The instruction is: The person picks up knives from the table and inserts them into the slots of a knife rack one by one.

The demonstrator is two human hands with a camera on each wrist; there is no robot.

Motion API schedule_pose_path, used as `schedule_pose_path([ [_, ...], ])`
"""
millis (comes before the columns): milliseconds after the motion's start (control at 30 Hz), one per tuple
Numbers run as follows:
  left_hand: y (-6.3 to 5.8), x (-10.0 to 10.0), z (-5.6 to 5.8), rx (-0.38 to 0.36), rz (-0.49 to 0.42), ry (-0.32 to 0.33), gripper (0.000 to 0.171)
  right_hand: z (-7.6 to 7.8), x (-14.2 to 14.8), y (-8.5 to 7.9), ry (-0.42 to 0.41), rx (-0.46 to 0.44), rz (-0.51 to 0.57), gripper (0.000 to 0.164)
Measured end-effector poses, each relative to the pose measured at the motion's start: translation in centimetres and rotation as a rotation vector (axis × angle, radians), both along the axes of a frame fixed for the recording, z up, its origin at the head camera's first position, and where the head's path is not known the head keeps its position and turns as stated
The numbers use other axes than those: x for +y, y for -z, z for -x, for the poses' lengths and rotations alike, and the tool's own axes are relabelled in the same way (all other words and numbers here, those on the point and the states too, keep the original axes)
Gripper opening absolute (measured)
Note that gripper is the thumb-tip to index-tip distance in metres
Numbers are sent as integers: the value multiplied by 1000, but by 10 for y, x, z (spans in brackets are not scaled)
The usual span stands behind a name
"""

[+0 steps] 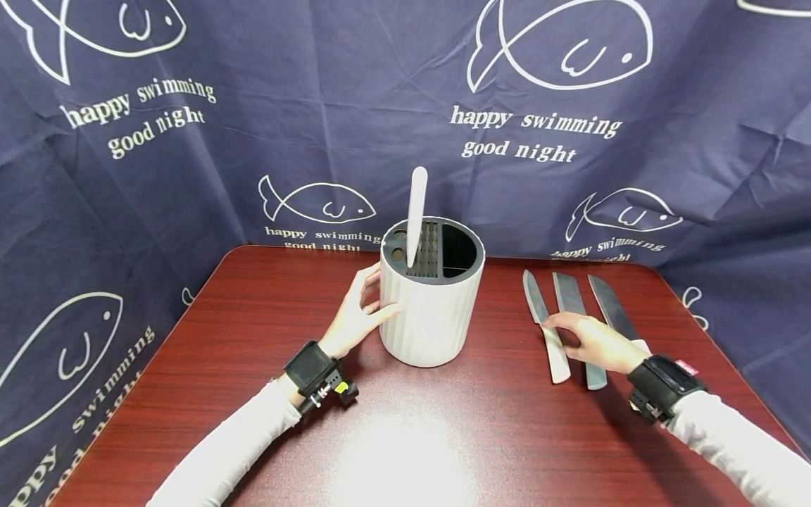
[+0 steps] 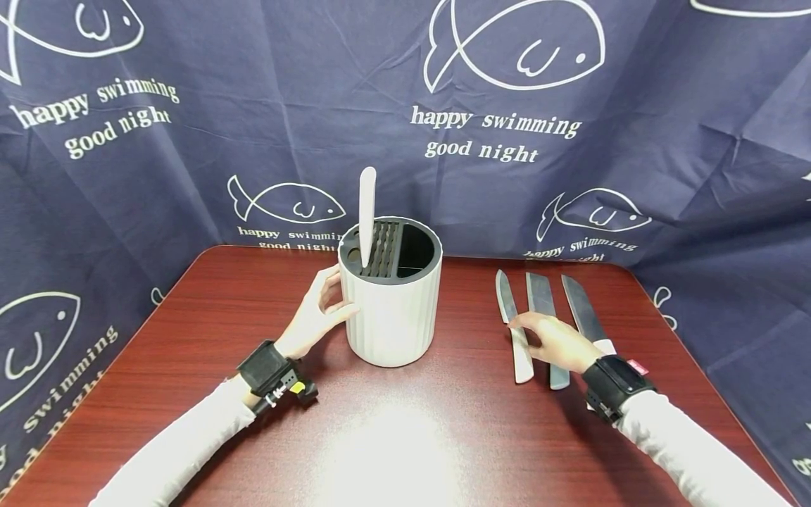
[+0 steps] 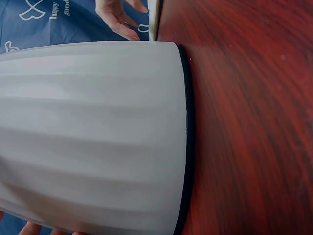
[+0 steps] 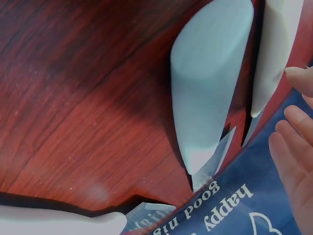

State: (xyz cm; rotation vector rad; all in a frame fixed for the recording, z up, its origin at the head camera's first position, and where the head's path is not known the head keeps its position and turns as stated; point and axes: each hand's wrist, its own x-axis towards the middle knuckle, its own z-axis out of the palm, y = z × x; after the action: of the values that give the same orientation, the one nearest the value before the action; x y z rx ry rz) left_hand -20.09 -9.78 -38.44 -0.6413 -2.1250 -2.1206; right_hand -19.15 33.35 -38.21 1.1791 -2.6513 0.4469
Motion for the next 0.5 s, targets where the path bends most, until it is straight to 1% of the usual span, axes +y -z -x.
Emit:
schedule_pose_path([
  [133,0,0,0,-3,-3,3,75,0,-2,1,-36,52,-31,50],
  [267,0,0,0,-1,-2,3,76,0,-2,1,-46,76,-69,53],
  [500,0,0,1,2,3,1,75,-2,-1,3,-32,67,-123,55],
])
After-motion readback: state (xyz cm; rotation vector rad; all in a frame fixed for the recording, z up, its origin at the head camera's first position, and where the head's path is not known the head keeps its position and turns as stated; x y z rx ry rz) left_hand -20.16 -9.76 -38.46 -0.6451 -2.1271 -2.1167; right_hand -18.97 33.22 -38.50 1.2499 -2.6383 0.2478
